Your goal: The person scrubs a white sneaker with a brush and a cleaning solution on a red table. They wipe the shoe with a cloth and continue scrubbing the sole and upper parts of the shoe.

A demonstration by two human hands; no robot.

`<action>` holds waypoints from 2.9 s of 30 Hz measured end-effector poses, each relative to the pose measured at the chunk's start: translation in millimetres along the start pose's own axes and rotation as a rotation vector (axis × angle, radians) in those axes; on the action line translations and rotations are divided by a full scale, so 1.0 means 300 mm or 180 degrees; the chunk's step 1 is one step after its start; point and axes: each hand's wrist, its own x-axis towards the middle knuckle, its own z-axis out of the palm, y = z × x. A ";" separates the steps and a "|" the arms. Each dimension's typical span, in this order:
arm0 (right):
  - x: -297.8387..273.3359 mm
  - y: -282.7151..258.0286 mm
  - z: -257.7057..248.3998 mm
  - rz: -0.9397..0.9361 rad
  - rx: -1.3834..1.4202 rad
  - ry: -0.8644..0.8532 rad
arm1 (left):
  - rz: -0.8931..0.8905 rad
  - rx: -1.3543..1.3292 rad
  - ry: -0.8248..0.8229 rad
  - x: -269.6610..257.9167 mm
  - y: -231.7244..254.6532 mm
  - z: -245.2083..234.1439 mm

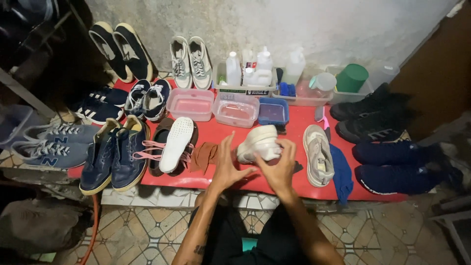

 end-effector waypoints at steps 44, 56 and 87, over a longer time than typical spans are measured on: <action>0.398 0.309 0.298 0.0127 0.0298 -0.1036 | 0.0345 -0.0077 0.1249 -0.228 -0.310 0.129; 0.518 0.497 0.632 0.0091 -0.0875 -0.1803 | 0.0555 -0.0172 0.1422 -0.214 -0.288 0.148; 0.440 0.234 0.229 0.0398 0.2010 -0.1239 | 0.0224 0.0133 0.1087 -0.052 -0.202 0.100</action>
